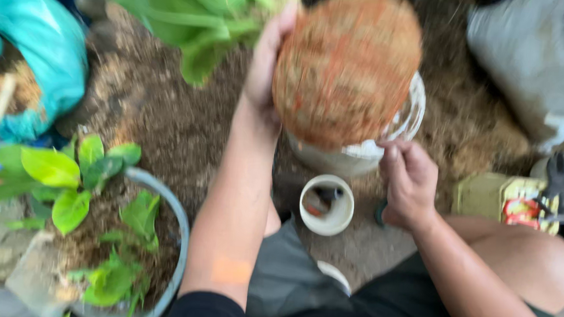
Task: The person sits on the ground and wraps a small plant's root ball with orange netting. They use a small knife to cut the netting and tie it securely around the roots, then lift and rotate the plant to inspect the finished wrapping.
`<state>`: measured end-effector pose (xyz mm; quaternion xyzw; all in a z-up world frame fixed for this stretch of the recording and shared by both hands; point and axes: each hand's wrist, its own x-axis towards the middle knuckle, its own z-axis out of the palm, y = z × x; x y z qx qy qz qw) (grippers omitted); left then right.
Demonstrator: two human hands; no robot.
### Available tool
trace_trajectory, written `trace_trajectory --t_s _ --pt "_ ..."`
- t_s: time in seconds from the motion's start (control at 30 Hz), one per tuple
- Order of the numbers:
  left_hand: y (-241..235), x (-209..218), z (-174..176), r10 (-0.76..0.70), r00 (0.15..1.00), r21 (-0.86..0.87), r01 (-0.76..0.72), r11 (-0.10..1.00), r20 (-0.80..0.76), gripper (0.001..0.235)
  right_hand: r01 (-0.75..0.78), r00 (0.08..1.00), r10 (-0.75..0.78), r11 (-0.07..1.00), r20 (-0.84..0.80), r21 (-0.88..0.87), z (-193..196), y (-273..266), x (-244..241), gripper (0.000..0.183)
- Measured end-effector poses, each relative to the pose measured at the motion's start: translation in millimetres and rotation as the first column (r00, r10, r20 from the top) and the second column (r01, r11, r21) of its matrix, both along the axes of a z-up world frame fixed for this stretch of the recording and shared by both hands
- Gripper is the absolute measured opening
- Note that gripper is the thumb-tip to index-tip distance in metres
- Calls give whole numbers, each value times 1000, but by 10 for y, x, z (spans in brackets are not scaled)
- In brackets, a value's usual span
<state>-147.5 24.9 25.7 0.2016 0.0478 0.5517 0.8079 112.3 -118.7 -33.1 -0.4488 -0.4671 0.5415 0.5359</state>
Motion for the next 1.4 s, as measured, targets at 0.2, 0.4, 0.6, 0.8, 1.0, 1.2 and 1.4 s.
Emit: trace_trajectory --t_s 0.2,0.4,0.6,0.8,1.0,1.2,1.4 --pt "-131 -23 128 -65 994 -130 53 990 -91 51 -65 989 37 979 143 193 323 449 209 44" --pt "-147 -65 85 -51 990 -122 34 992 -133 46 -480 830 436 876 -347 -48 147 369 -116 58" --pt "-72 -134 39 156 928 -97 -199 975 -338 41 -460 876 356 819 -325 -343 -40 -34 88 28" --pt "-58 -26 78 355 768 -45 -445 894 -533 37 -231 911 303 937 279 -262 26 -180 157 28" --pt "-100 136 126 423 708 3 -511 860 -565 40 -222 939 221 975 264 -27 -145 368 -307 81" --pt "-78 170 160 405 727 -84 -533 842 -555 34 -417 890 401 908 -217 -33 -361 629 -928 56" --pt "2 65 206 515 602 9 -645 764 -610 38 -97 872 147 987 466 -130 -84 185 -826 24"
